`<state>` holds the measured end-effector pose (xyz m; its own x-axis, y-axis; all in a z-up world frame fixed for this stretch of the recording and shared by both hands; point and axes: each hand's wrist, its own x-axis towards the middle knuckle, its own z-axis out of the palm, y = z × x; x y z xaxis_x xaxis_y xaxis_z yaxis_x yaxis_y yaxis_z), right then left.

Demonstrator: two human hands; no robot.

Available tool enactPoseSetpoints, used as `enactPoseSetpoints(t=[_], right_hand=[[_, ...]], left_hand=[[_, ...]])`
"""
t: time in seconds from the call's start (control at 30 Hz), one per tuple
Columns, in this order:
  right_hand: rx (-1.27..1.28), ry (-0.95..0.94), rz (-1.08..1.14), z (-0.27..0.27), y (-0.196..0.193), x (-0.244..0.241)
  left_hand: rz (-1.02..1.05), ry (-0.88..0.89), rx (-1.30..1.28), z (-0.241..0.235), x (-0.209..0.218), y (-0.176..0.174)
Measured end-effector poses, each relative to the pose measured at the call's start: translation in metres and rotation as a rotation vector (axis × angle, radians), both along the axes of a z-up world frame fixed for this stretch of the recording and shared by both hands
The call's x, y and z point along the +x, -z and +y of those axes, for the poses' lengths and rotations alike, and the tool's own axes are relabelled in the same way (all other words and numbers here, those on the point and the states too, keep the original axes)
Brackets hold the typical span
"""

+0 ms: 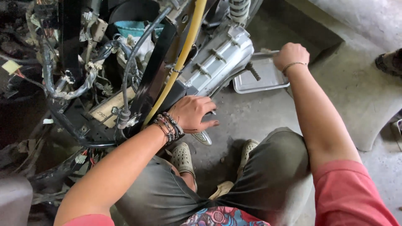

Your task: The person sits on the floor and uses a screwdriver to loosen and remove bolts from a silver metal casing on a motorcycle engine. They place the removed bolts into a small metal tray positioned on the floor. The person then uses their hands to detach and remove the casing from the engine.

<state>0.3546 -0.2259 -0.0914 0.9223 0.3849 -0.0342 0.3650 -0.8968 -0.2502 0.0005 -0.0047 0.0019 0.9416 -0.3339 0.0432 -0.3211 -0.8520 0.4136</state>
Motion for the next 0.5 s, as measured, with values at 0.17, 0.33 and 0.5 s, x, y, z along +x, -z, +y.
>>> enactPoseSetpoints(t=[0.17, 0.33, 0.5], right_hand=[[0.280, 0.107, 0.045, 0.016, 0.010, 0.009], [-0.241, 0.030, -0.085, 0.004, 0.008, -0.002], [0.092, -0.026, -0.032, 0.037, -0.050, -0.055]], left_hand=[[0.014, -0.008, 0.004, 0.002, 0.001, 0.001], [0.014, -0.014, 0.010, 0.003, 0.000, -0.004], [-0.040, -0.015, 0.017, 0.005, 0.005, 0.016]])
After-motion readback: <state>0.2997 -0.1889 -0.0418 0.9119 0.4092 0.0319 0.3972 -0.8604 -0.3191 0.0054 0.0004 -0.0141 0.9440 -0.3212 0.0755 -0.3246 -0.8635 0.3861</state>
